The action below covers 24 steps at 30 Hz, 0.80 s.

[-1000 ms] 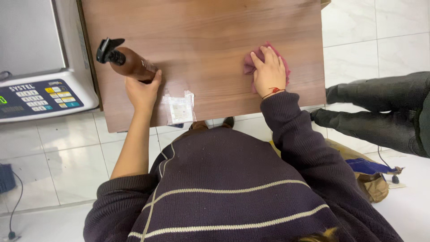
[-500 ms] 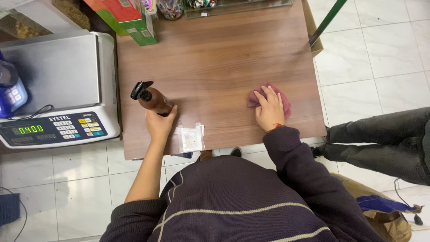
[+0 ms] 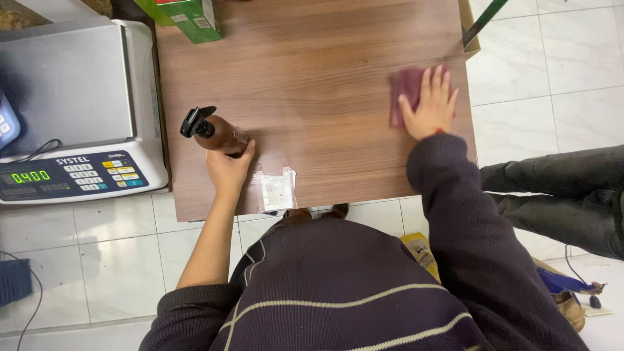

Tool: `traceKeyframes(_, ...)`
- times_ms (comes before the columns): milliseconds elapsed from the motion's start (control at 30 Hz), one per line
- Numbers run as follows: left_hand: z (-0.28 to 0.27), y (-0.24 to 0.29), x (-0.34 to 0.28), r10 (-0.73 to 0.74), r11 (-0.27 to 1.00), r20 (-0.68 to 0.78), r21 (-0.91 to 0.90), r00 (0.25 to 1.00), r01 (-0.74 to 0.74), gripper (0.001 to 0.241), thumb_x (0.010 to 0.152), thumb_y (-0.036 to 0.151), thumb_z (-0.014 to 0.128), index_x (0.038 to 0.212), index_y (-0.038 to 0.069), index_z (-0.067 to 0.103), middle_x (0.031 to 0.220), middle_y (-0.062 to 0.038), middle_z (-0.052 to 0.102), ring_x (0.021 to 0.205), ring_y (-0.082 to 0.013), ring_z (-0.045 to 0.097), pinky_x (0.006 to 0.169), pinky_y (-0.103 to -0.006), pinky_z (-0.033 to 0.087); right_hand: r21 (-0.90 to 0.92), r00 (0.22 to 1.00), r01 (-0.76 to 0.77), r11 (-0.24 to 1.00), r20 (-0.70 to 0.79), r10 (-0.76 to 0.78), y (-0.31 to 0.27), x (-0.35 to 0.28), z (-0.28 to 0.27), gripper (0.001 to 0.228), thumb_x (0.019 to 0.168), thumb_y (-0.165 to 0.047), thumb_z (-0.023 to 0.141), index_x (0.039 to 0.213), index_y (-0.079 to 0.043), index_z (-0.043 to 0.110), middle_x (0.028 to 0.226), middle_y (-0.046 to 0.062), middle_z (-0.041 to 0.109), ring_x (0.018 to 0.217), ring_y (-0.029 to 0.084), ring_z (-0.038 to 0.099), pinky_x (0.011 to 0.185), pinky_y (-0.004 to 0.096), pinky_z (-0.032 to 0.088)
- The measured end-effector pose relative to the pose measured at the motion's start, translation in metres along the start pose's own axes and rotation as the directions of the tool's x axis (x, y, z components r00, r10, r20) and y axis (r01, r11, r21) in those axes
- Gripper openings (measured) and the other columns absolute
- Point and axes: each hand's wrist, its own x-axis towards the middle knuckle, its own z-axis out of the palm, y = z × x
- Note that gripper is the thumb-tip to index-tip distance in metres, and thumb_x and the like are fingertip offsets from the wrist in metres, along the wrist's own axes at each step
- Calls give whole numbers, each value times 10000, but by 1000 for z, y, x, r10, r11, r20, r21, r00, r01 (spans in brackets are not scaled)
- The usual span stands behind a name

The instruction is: The person wipes a wooden counter surface with a pink cloth after clearing away various packaged grocery items and glass jars, then sprays the surface with a cleaning solution from a brown bottle and continues wiping the area.

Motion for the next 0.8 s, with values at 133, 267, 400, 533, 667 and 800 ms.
traceKeyframes(133, -2, 8, 2, -46, 997, -11, 58, 999, 47, 363, 733, 417, 892, 918, 124, 785, 994, -62, 783, 1042, -287, 683, 877, -412, 541, -29, 941, -291, 956, 172, 292, -46, 43, -30, 710, 1089, -503, 245, 1681, -151, 74, 1694, 239, -34, 1570, 406, -48, 1263, 582, -17)
traceKeyframes(267, 0, 5, 4, 112, 988, -61, 114, 992, -105, 403, 747, 420, 892, 1008, 126, 801, 1008, -103, 788, 1050, -347, 683, 936, -443, 504, -64, 979, -151, 986, -147, 140, -57, 97, 67, 820, 1031, -612, 567, 1673, -157, 335, 1655, 265, 73, 1500, 541, 56, 1181, 755, 120)
traceKeyframes(400, -8, 21, 3, -73, 997, 34, -9, 997, 73, 429, 768, 362, 851, 1147, 177, 771, 1108, -18, 773, 1081, -199, 711, 907, -363, 548, -67, 1000, 3, 998, 31, -1, -138, 109, 65, 809, 1019, -603, 470, 1661, -144, 293, 1674, 249, 89, 1518, 495, 21, 1203, 706, 74)
traceKeyframes(533, 0, 7, 1, 0, 998, 4, 66, 1000, 0, 440, 790, 391, 866, 1137, 134, 785, 1091, -48, 788, 1075, -199, 722, 894, -358, 557, -89, 950, 287, 954, 155, -272, -205, 100, 66, 752, 1036, -575, 407, 1657, -176, 265, 1694, 185, 108, 1540, 457, 62, 1213, 685, 106)
traceKeyframes(667, -2, 9, 2, 54, 998, 6, 37, 999, -54, 439, 796, 345, 870, 1177, 147, 776, 1137, -48, 780, 1100, -211, 722, 935, -366, 541, 38, 873, 480, 876, 71, -482, -201, 65, 66, 677, 1031, -506, 464, 1625, -196, 374, 1695, 147, 172, 1552, 402, 96, 1235, 649, 96)
traceKeyframes(800, -6, 17, 0, 53, 998, 36, -34, 998, -52, 426, 828, 277, 850, 1212, 123, 750, 1205, -37, 753, 1163, -193, 691, 1011, -354, 519, -74, 927, 375, 924, 17, -375, -136, 77, 61, 692, 981, -488, 523, 1609, -218, 414, 1683, 118, 246, 1536, 382, 198, 1173, 695, 187)
